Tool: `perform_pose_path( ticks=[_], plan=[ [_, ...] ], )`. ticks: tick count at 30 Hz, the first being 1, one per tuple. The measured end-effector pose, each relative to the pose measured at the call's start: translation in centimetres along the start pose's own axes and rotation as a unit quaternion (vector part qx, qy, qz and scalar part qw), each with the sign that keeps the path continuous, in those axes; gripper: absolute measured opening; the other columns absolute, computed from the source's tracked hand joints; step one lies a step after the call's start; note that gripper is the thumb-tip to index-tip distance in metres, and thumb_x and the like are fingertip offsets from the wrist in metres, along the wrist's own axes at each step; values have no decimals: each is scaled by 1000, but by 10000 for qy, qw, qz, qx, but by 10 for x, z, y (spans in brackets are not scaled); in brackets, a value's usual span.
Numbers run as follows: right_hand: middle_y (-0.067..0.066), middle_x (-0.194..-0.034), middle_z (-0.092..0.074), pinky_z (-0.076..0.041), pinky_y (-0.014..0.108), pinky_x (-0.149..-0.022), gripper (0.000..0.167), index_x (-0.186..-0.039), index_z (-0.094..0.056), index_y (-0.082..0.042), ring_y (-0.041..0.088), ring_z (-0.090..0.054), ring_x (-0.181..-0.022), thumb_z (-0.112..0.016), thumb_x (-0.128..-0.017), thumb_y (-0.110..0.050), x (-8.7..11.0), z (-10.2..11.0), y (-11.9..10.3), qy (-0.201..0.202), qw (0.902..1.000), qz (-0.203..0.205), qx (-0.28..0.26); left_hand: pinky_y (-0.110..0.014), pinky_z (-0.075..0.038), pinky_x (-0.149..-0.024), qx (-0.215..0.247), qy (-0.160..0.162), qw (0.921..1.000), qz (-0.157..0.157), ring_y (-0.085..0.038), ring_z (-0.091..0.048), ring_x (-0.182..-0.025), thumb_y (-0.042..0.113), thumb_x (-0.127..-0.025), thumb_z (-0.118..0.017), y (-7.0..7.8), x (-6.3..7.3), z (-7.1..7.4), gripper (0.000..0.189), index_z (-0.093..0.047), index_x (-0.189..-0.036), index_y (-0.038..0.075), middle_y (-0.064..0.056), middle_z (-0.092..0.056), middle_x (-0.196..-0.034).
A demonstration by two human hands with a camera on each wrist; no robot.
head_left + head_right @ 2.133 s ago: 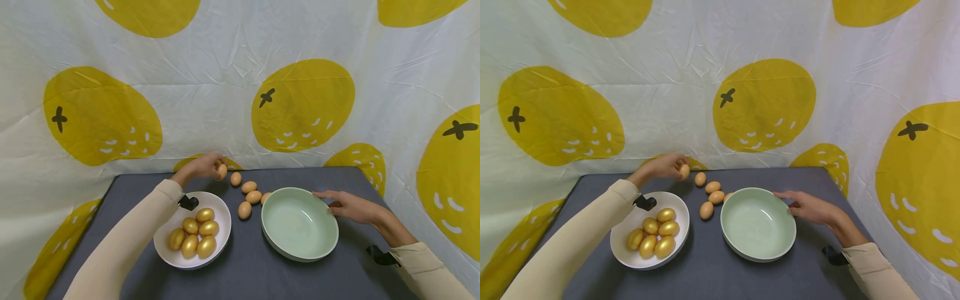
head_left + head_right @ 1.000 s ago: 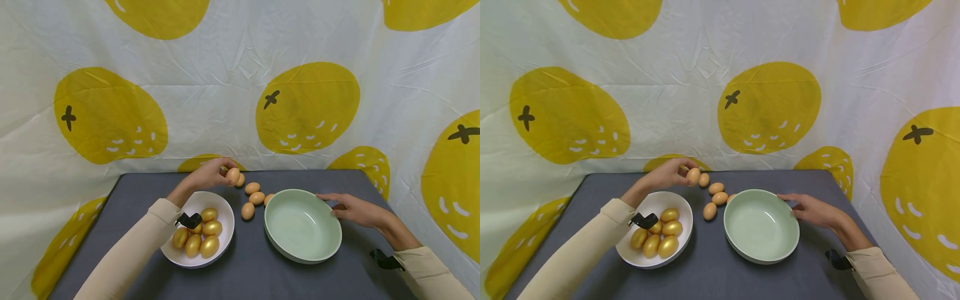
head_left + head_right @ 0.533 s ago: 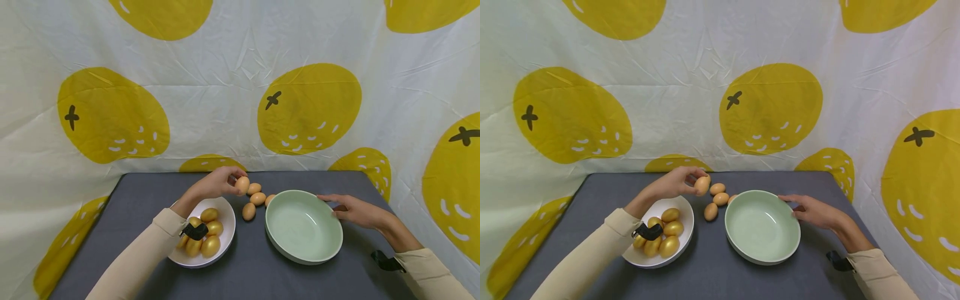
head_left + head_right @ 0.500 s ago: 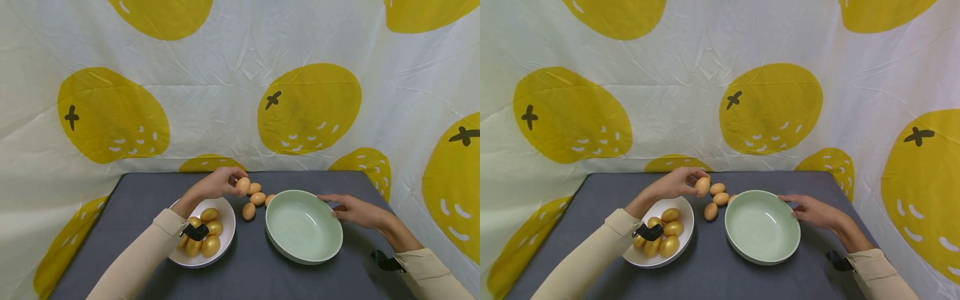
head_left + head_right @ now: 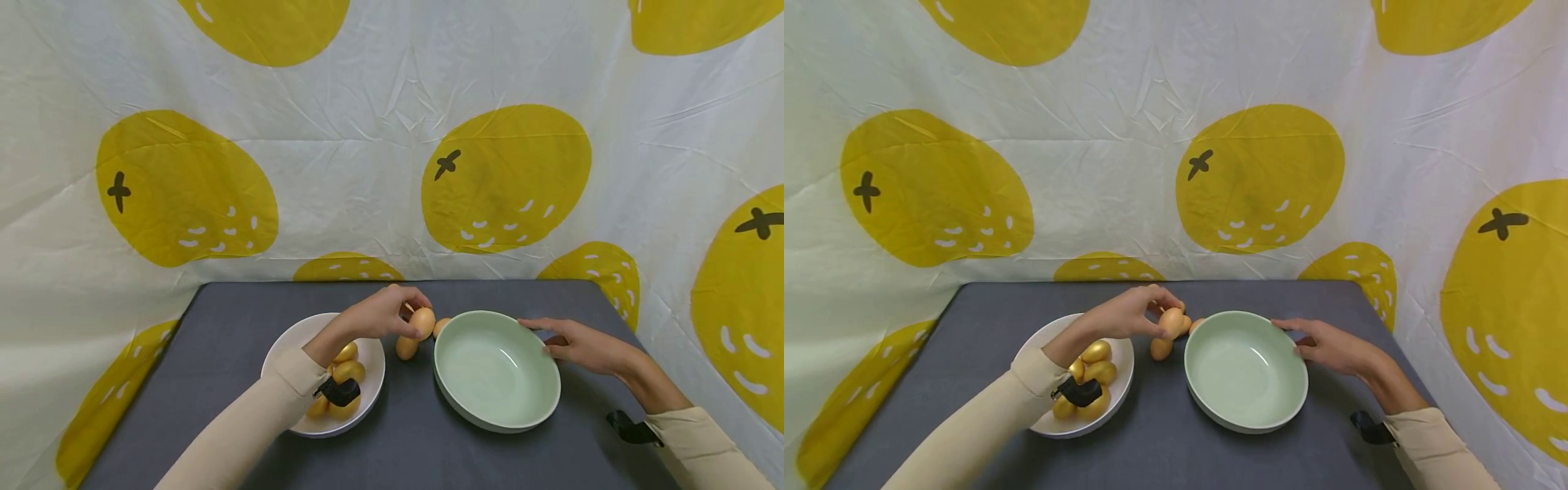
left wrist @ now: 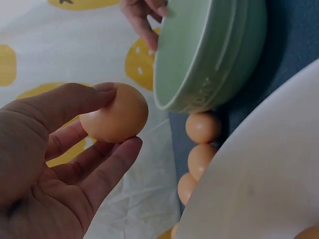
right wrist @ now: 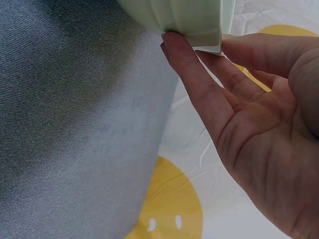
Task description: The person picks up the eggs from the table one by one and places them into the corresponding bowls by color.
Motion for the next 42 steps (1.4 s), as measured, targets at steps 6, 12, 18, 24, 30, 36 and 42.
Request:
perform_pose_path(
  ticks=[6,12,18,24,30,36,42],
  plan=[
    [39,-157,-24,-57,39,-92,62,-159,-26,1,50,-56,-126,-55,-104,-8,0,0,0,4,10000,25,33,-30,-52,-95,-12,-139,9998,-110,-18,-62,-110,10,-87,-78,7,-7,-12,44,-63,-129,10,-2,-66,-118],
    [39,-157,-24,-57,39,-91,62,-158,-27,1,49,-56,-125,-55,-104,-8,1,0,1,41,10000,9,56,-21,-53,-88,-233,-344,9988,-255,-13,-65,-104,11,-87,-78,13,-17,-29,47,-62,-131,9,-4,-67,-119],
    [38,-157,-25,-57,39,-91,62,-158,-27,2,48,-57,-125,-55,-104,-7,0,0,2,54,10000,-21,32,-19,-52,-88,-249,-577,9969,-481,-12,-65,-105,6,-89,-75,19,-26,-45,43,-62,-130,7,-8,-67,-122],
    [37,-157,-27,-57,38,-91,62,-158,-28,1,48,-57,-125,-55,-103,-5,-1,0,2,83,9999,-63,20,-18,-51,-87,-356,-765,9951,-508,-10,-65,-105,8,-89,-75,18,-35,-57,45,-62,-132,9,-5,-67,-122],
    [38,-157,-27,-57,38,-92,61,-158,-29,1,50,-56,-125,-55,-103,-6,-2,1,3,100,9999,-43,81,-17,-51,-88,-525,-911,9931,-522,-9,-65,-108,7,-88,-75,17,-43,-66,44,-63,-131,9,-3,-67,-124],
    [38,-157,-27,-57,38,-92,61,-158,-29,1,50,-56,-125,-56,-103,-6,-2,1,3,89,9999,4,71,-15,-49,-89,-907,-1069,9882,-621,-5,-63,-106,8,-87,-75,18,-50,-77,43,-64,-129,11,0,-67,-124],
    [36,-157,-27,-57,38,-93,61,-158,-29,1,49,-56,-126,-55,-103,-7,-1,0,2,82,10000,-11,0,-13,-48,-88,-1124,-1276,9827,-729,-6,-62,-106,7,-85,-77,21,-56,-89,44,-64,-128,7,-2,-68,-121]
  ],
)
Point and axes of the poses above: each hand's wrist, its own x-axis away from the middle knuckle, its own z-axis out of the back of the hand, y = z × x, the point moved 4 cm from there along -x, towards the middle knuckle
